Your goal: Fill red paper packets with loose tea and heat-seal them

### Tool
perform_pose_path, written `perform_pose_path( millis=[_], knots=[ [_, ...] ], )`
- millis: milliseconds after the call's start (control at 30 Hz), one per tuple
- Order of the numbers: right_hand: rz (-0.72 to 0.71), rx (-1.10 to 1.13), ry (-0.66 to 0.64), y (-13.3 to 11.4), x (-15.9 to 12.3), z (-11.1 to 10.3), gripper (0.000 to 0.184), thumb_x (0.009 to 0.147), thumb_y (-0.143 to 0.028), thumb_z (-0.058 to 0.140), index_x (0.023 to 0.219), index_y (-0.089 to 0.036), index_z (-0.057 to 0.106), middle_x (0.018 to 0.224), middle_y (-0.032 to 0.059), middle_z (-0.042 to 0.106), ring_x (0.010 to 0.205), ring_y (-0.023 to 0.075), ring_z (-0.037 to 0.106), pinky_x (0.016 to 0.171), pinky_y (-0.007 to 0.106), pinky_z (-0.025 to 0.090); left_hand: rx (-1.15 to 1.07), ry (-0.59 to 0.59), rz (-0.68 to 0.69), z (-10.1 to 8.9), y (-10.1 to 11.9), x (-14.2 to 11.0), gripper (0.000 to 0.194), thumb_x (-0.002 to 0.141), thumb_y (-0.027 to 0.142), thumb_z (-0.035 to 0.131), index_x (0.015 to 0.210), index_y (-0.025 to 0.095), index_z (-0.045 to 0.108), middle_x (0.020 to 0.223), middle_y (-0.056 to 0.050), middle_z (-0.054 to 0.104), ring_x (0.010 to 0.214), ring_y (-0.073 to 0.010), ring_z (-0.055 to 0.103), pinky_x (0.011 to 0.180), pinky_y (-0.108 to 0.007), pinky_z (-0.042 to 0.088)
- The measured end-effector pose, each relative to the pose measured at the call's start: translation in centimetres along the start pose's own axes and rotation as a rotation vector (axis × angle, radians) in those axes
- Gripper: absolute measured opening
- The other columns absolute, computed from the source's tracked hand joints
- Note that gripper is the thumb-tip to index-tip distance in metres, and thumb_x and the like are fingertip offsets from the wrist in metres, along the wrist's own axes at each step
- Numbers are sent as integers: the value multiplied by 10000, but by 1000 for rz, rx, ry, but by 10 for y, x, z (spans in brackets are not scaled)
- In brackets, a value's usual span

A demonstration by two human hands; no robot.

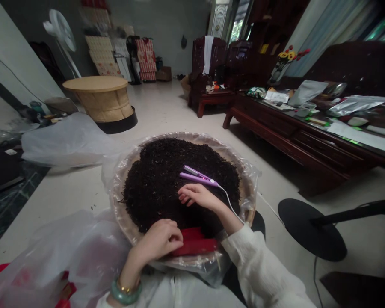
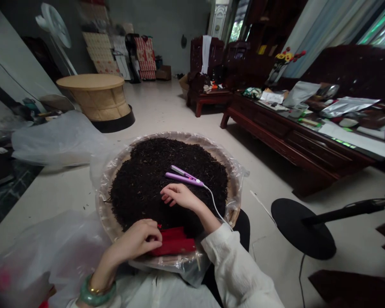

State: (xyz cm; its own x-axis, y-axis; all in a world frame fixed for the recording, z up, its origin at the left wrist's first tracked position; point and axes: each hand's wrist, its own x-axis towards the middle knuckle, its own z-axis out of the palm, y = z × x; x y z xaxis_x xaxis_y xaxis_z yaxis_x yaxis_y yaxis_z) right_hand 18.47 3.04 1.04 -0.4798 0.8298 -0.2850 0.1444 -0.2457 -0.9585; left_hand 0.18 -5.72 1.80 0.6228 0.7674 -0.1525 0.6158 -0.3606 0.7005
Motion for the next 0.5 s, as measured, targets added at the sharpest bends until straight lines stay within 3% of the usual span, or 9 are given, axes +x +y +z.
perform_pose_path(
  millis=[133,267,333,400,500],
  knots=[
    [5,24,-76,-3,-7,-1,407,881,-508,489,899,-137,655,796,55,678,714,116,637,630,221,489,-289,351,66,-29,-6,1,89,752,285,675,749,264,761,673,-52,692,668,-194,545,728,-313,388],
    [-59,24,-177,-2,-5,1,412,712,-511,691,916,-154,675,728,4,650,634,109,591,565,221,484,-616,610,8,-35,-14,8,119,652,157,746,698,266,755,727,-55,726,733,-223,618,836,-351,426],
    [-121,70,-135,2,2,4,413,622,-446,773,893,-156,663,673,-23,622,557,96,552,491,208,464,-757,709,-46,-28,-16,15,149,640,108,735,700,244,748,800,-68,741,834,-239,657,878,-335,454],
    [-186,116,-38,9,10,8,382,624,-415,768,876,-156,646,689,-15,626,539,99,550,453,206,457,-911,830,-100,-18,-17,22,168,664,131,718,805,218,745,908,-73,746,942,-248,667,882,-310,489],
    [-318,4,121,15,16,15,321,728,-359,683,989,-178,640,802,24,654,616,133,590,491,247,506,-1106,799,-211,-4,-21,31,463,651,210,756,1102,185,650,917,-68,756,904,-270,696,715,-319,566]
  ],
)
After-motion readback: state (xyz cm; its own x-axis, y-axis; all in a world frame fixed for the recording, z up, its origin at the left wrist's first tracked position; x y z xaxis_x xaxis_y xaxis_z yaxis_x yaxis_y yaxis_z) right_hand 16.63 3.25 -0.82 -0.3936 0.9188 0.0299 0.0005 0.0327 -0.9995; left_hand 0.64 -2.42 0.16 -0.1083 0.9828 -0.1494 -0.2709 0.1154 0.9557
